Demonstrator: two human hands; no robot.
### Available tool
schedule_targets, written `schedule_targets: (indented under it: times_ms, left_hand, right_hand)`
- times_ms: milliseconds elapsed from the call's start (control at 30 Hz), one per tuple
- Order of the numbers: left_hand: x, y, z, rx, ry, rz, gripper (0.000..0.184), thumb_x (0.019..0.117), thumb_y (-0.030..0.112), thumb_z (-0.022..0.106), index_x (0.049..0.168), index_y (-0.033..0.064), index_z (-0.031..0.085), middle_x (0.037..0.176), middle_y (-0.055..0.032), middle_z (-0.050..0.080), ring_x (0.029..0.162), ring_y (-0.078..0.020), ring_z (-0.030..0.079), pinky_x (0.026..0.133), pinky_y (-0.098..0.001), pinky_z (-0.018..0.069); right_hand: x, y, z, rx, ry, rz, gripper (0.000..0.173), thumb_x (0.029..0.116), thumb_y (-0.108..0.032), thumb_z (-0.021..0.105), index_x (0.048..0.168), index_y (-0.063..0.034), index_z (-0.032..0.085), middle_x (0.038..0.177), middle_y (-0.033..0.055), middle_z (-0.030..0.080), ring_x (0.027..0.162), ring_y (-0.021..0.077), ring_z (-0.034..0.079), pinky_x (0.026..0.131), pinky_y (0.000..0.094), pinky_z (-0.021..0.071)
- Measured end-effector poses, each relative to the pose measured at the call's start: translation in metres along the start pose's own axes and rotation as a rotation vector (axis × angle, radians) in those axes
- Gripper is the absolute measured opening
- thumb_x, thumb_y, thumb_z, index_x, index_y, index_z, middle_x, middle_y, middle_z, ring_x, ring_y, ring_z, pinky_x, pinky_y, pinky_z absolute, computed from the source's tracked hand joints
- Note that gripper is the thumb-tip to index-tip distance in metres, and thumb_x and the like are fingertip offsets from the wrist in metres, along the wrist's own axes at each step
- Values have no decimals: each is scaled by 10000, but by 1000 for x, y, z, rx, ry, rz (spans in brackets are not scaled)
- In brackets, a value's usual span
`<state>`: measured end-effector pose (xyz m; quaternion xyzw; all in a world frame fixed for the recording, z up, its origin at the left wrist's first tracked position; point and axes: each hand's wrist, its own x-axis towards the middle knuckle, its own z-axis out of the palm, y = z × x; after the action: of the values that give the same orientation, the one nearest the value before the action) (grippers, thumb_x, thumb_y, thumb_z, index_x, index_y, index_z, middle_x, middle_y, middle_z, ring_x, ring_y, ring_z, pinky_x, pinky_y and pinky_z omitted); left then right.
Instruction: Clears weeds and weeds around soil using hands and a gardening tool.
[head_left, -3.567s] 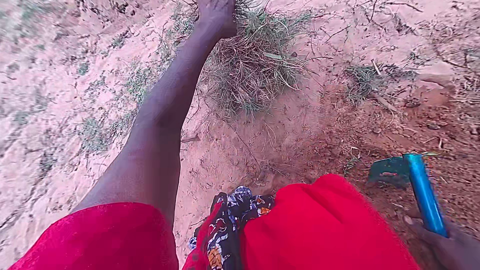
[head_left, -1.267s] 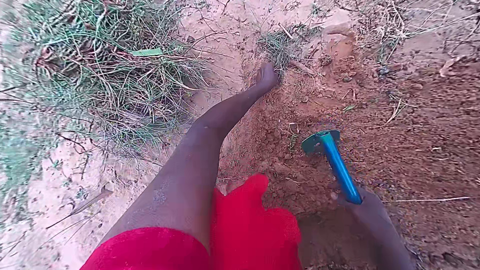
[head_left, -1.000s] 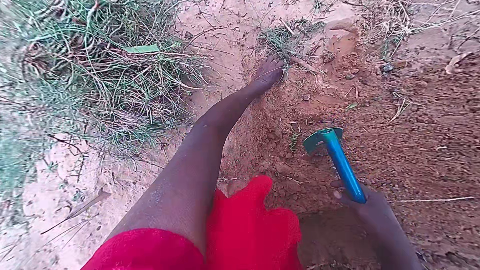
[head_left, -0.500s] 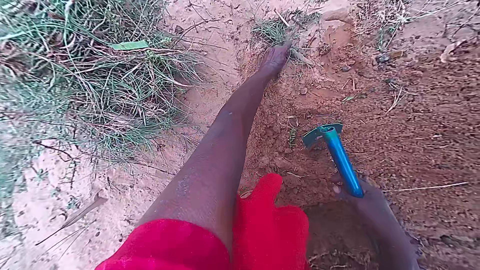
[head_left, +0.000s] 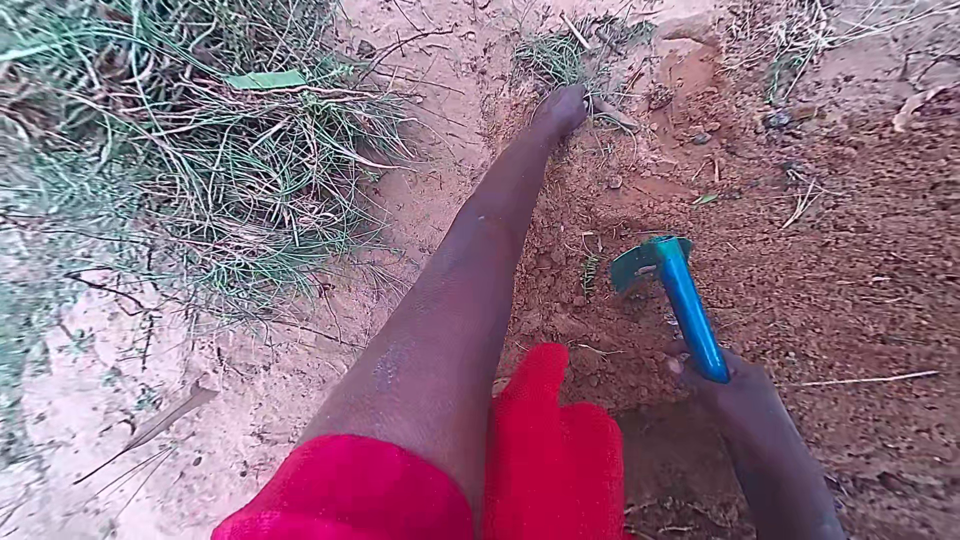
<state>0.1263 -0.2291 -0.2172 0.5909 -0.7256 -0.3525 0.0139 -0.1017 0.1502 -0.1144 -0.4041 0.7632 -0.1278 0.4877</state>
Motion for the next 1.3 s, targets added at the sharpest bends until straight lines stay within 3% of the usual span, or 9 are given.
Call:
schedule_targets:
  times_ms: [267,433,567,733,933,1033,1133,1200,1300]
  left_hand:
    - [-17,0,5,64,11,61,468,1066,123,480,1517,7,435,1463,-277,538,1393,-439,498,1139,-613,392]
    - [-23,-9,13,-125,131,35,427,1069,115,461,1476,-14,473,1443,-285,551,1378,-435,515,1139,-605,398]
    - [-43,-21,16,-168,189,24,481,1061,132,515,1512,-13,430,1442,-282,553,1377,-427,519,1145,-581,405]
    - [-80,-6,21,-387,248,-125,493,1086,115,434,1553,-23,356,1486,-294,506,1407,-423,486,1165,-573,379]
    - [-174,-21,65,-565,319,-202,416,1117,145,389,1438,-113,449,1392,-331,557,1340,-429,540,1146,-540,400]
    - [-210,-30,76,-715,360,-155,426,1033,189,618,1343,-84,513,1229,-302,633,1154,-402,627,1012,-554,483]
    - [-226,-35,90,-845,536,-107,520,852,50,800,1303,-54,564,1141,-238,657,988,-294,643,894,-462,529]
    - [-223,-41,85,-883,647,-137,411,871,-29,724,1263,-65,608,1181,-239,672,1055,-285,661,945,-450,533]
    - [-204,-49,68,-774,621,-228,277,1019,105,594,1228,-64,661,1136,-238,696,1057,-312,666,965,-486,503]
  right_hand:
    - [-3,1,4,0,31,-13,221,940,-80,702,1159,-66,686,703,-16,564,497,49,448,471,225,387]
    - [0,1,4,-56,46,-10,216,952,-99,715,1164,-68,688,757,14,573,550,77,470,530,265,416]
    - [-1,1,7,-44,36,-8,226,966,-112,700,1187,-68,679,763,17,568,551,81,463,531,271,411]
    - [-1,0,6,-46,50,-14,240,969,-117,702,1199,-56,667,792,34,573,573,93,473,550,287,424]
    - [2,4,9,-77,36,-38,245,977,-143,702,1205,-69,655,791,42,584,560,110,501,545,301,454]
    - [3,6,11,-92,45,-46,270,971,-151,710,1228,-83,666,852,81,608,613,156,508,591,371,452]
    - [4,11,13,-95,23,-38,272,970,-163,719,1226,-93,664,837,71,601,604,145,499,581,364,447]
    - [4,11,12,-94,22,-35,265,972,-155,715,1224,-89,666,827,61,597,592,130,487,575,347,439]
    - [3,10,12,-96,27,-33,260,975,-142,703,1228,-90,666,835,65,599,598,137,489,581,357,437]
